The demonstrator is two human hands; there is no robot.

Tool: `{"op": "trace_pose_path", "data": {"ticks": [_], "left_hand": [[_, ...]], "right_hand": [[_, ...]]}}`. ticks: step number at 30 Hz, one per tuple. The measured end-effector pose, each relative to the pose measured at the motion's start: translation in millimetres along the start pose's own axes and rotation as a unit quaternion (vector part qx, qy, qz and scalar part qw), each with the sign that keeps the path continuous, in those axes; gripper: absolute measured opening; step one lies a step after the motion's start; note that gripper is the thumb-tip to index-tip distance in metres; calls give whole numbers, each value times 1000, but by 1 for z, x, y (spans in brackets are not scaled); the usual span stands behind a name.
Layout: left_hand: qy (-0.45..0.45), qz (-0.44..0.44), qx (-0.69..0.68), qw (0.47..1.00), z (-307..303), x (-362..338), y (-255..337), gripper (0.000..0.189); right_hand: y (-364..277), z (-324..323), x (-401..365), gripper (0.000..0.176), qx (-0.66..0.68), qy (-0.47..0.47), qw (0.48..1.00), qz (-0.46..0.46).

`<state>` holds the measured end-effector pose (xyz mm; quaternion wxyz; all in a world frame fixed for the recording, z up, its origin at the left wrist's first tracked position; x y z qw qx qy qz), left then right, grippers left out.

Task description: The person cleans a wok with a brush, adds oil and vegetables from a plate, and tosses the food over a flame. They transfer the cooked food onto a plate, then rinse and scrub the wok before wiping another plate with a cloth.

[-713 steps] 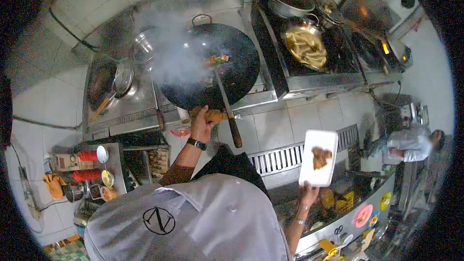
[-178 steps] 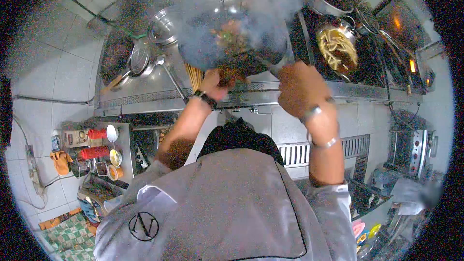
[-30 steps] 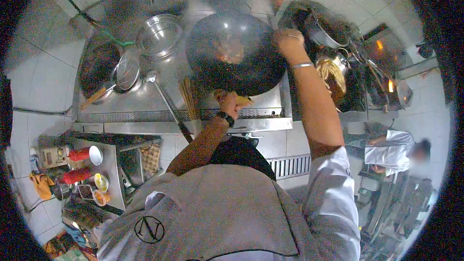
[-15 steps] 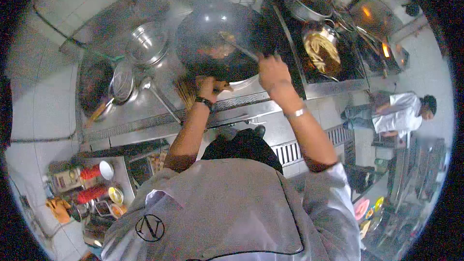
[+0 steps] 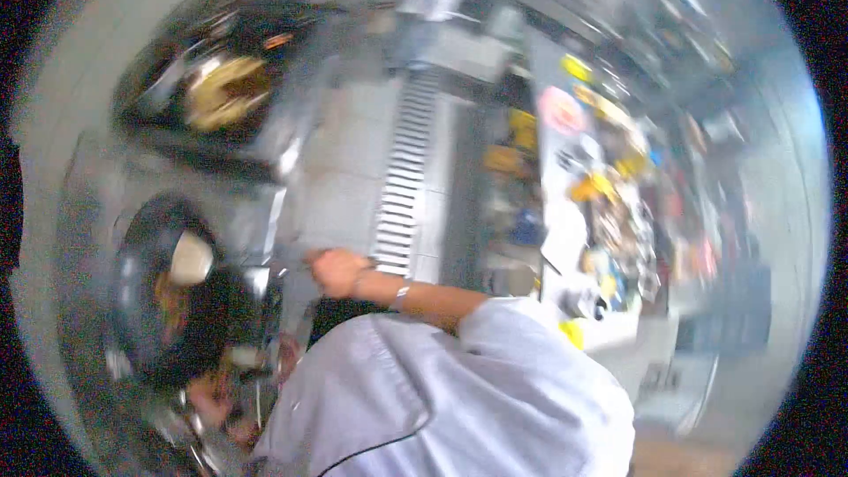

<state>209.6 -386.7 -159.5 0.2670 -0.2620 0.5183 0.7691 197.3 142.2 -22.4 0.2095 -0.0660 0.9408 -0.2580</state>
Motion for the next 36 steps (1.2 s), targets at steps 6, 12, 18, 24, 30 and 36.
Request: {"op": "trace_pose_path", "data": {"ticks": [6,12,18,24,30,36], "left_hand": [[86,-31,61,994,-65,4,-15,40],[86,-47,68,993,39,-35,-48,40],[4,-45,45,998,92,-46,-93,41],[-286,242,235,897,203,-72,-137,56],[-119,-34,128,984,356,-130,-139,11],[-168,-41,170,970,423,-127,-133,13]], "right_hand": [[25,1,-90,30,12,84,996,-11],[59,35,-214,28,36,221,974,28],[71,43,-349,33,45,300,941,149],[103,35,-434,28,-48,210,930,298],[103,-38,-493,25,-192,165,884,392],[91,-104,-501,29,-188,92,870,447]]}}
Point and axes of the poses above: each hand's wrist, its own x-axis towards the middle knuckle, its own z-axis out of the palm, y = z × x, the point moved 3 cm from there along x, towards the middle knuckle, and after that the axes turned 10 degrees about -z, right-handed, at the moved point
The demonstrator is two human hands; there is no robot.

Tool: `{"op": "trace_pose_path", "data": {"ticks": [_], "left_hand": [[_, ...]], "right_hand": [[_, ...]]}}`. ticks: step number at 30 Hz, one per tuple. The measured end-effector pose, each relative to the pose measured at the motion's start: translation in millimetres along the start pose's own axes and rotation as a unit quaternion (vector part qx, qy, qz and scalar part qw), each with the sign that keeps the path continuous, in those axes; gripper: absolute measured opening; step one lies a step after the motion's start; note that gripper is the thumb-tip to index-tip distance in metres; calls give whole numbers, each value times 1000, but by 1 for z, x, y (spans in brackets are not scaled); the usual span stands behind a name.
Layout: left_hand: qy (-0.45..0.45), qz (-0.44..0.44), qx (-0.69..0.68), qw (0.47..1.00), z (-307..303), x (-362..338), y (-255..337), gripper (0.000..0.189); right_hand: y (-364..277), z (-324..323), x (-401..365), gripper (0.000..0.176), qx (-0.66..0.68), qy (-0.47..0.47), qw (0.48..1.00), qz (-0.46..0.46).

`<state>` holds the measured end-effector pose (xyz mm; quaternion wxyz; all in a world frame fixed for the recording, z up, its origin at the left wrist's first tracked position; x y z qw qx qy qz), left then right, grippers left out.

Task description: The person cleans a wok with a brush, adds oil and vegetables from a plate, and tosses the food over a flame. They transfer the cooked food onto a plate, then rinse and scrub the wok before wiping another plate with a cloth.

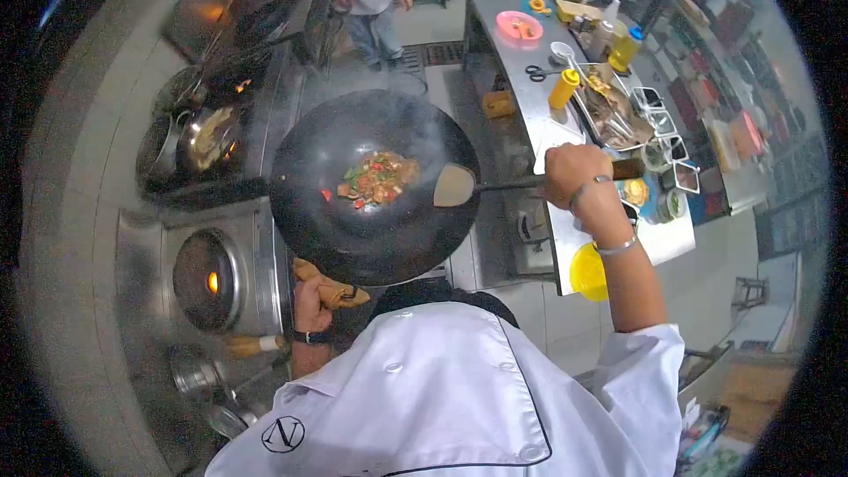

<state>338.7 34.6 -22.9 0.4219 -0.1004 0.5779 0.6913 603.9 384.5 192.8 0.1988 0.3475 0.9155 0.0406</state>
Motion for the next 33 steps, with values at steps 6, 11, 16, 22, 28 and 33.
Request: {"op": "trace_pose_path", "data": {"ticks": [6,11,16,22,28,33], "left_hand": [[-74,-11,87,993,40,14,35,22],[-110,-1,172,979,49,49,38,12],[-209,35,356,910,91,28,49,12],[-186,-125,172,959,80,54,20,8],[-177,-139,186,956,96,42,9,7],[-168,-177,164,956,103,46,-7,8]], "right_hand": [[17,52,74,39,108,4,994,11],[7,92,100,36,226,44,973,-10],[-3,105,52,33,301,62,951,44],[-6,126,-32,32,332,46,931,144],[14,167,-101,32,361,34,909,204],[48,193,-132,31,349,65,909,217]]}}
Point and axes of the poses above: each hand's wrist, its own x-axis towards the middle knuckle, its own z-axis out of the palm, y = z × x, the point moved 3 cm from there along x, towards the middle knuckle, and after that the axes turned 10 degrees about -z, right-handed, at the moved point
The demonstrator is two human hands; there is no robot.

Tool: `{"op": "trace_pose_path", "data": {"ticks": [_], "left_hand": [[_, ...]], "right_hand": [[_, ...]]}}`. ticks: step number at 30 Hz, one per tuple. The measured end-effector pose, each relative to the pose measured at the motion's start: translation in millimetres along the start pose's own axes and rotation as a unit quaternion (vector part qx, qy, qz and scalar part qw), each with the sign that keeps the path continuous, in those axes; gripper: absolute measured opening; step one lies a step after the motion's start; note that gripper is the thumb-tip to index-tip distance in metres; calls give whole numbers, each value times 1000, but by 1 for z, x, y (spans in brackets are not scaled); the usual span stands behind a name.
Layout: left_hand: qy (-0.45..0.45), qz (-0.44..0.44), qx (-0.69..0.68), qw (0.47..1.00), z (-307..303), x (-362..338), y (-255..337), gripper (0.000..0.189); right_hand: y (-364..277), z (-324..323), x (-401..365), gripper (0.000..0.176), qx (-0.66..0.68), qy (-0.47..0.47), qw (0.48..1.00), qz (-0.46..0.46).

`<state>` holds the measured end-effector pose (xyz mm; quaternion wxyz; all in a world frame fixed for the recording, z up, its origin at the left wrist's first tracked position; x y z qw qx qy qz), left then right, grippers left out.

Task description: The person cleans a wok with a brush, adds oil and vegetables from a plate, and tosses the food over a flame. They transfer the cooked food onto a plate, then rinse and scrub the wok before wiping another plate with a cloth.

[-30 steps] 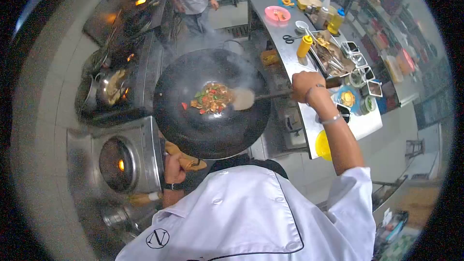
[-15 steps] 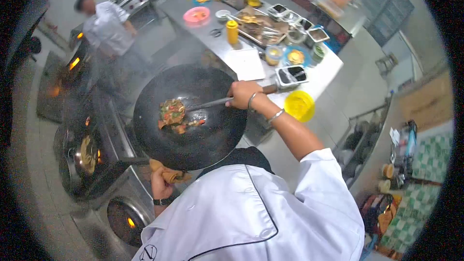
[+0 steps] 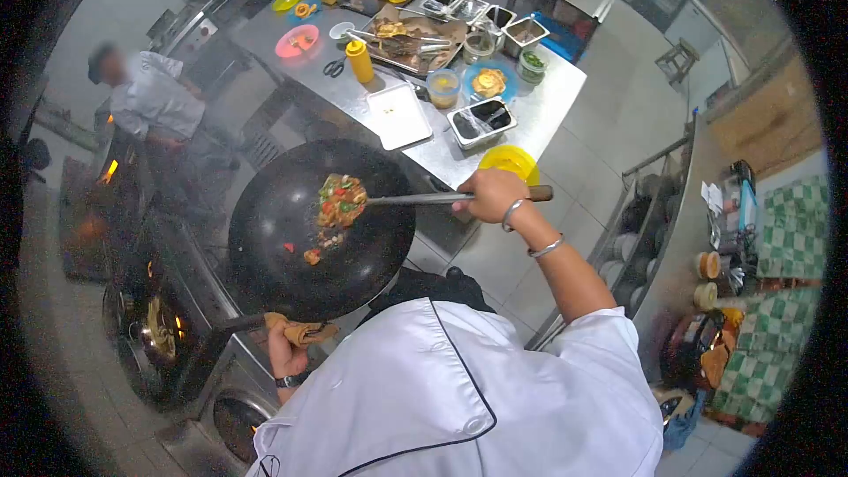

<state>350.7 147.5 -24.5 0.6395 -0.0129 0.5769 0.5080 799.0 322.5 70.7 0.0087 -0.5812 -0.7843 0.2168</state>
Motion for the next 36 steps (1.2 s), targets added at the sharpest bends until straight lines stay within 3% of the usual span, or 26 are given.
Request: {"op": "trace_pose_path", "data": {"ticks": [9,15,17,18,19,20,21,22,23,25,26,28,29,31,32,34,36], "left_hand": [[25,8,-59,998,10,15,-39,8],[72,-10,-114,991,-23,-15,-77,12],[15,93,-108,990,-71,-5,-104,12],[111,186,231,949,-75,-19,-108,9],[115,184,223,950,-82,-29,-114,9],[115,147,28,982,-98,-38,-125,9],[105,106,-161,976,-119,-46,-133,8],[92,13,-174,980,-165,-35,-156,13],[95,14,-179,979,-167,-41,-157,13],[187,38,-154,969,-172,-68,-148,18],[189,39,-155,969,-159,-81,-139,18],[193,164,-192,948,-125,-100,-118,19],[193,164,-192,948,-160,-88,-127,19],[242,-13,-210,947,-258,-54,-167,35],[242,-13,-210,947,-255,-55,-163,35],[206,118,-168,957,-226,-60,-141,43],[189,105,-172,961,-213,-51,-127,36]], "right_hand": [[80,-87,31,36,-5,43,998,39],[114,-136,87,32,-126,37,991,36],[116,-142,113,33,-122,13,992,42],[113,-143,124,32,-154,2,987,48],[110,-144,137,32,-185,-8,981,54],[103,-143,161,38,-220,-23,974,47],[103,-140,177,38,-224,-26,973,41],[103,-138,192,37,-259,-21,965,30],[101,-137,204,36,-294,-15,956,20],[89,-138,224,39,-323,-19,946,-11],[79,-140,232,40,-344,-13,939,-20],[24,-158,215,35,-329,9,942,-67],[22,-155,224,35,-329,9,942,-66],[22,-151,250,28,-404,-26,914,-35],[17,-152,252,22,-430,-8,900,-69],[9,-148,264,21,-421,18,905,-63],[-6,-150,264,22,-422,52,902,-70]]}}
Point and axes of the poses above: each hand's wrist, its own x-axis towards the middle knuckle, its own z-axis out of the palm, y = z × x, the point moved 3 cm from there along x, towards the middle knuckle, and after that the axes turned 10 degrees about -z, right-handed, at the moved point
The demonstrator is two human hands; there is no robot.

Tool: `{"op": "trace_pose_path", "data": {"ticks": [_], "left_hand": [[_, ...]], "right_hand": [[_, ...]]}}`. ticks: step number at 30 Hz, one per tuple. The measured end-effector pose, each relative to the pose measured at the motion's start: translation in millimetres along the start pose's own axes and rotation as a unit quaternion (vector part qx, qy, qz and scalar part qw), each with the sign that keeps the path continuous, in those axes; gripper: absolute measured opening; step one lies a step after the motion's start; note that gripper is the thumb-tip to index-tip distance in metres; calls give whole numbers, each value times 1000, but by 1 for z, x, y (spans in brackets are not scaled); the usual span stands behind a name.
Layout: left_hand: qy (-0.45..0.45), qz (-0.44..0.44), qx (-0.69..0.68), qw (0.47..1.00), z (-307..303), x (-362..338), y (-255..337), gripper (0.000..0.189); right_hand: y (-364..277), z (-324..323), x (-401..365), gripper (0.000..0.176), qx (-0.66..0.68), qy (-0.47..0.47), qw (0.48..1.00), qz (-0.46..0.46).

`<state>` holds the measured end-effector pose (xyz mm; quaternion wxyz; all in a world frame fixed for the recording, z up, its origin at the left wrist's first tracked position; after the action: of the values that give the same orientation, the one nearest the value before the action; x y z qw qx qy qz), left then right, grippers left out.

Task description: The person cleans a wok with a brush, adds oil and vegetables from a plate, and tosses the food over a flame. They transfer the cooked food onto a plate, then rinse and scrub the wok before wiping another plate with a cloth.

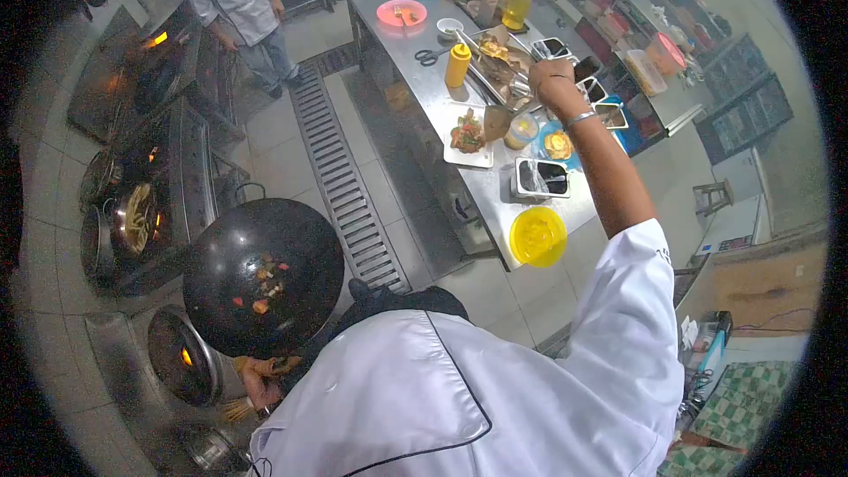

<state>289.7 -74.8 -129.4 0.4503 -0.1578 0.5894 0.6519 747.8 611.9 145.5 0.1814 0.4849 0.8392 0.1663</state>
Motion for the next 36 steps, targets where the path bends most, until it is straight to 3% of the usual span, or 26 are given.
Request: {"op": "trace_pose_path", "data": {"ticks": [3,5,9,10,12,13,19,21,27,28,30,32,36], "left_hand": [[-28,-43,-6,999,23,6,18,18],[-40,-57,6,998,50,-6,41,11],[-17,-7,100,995,113,-8,80,10],[-4,11,141,990,123,-1,85,10],[-11,15,97,995,136,14,86,10],[-20,14,53,998,139,24,84,9],[-86,32,93,991,187,6,116,10],[-93,43,104,989,198,-12,127,12],[-153,64,112,980,220,-41,132,27],[-152,41,112,981,223,-44,128,24],[-150,21,111,982,223,-43,119,21],[-185,19,122,975,216,-34,106,24],[-179,-23,96,979,214,-57,101,26]], "right_hand": [[-13,-24,-9,22,-24,20,999,27],[-21,-63,-43,22,16,57,992,107],[-55,-118,-83,25,150,-57,987,15],[-66,-111,-85,25,154,-54,986,10],[-85,-106,-89,25,239,-13,965,-105],[-101,-109,-88,27,208,-78,968,-115],[-178,-114,-89,32,121,-108,979,-120],[-181,-104,-77,32,112,-99,984,-93],[-202,-136,-39,30,154,-52,976,-144],[-210,-134,-36,28,156,32,972,-173],[-216,-154,-49,26,143,55,970,-189],[-204,-171,-58,23,93,71,973,-197],[-149,-186,-84,24,40,8,986,-162]]}}
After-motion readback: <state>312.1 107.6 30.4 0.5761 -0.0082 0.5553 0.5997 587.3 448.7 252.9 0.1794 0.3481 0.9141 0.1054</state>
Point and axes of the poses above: each hand's wrist, its own x-axis towards the middle knuckle, its own z-axis out of the palm, y = z × x, the point moved 3 cm from there along x, towards the middle knuckle, and after that the axes turned 10 degrees about -z, right-handed, at the moved point
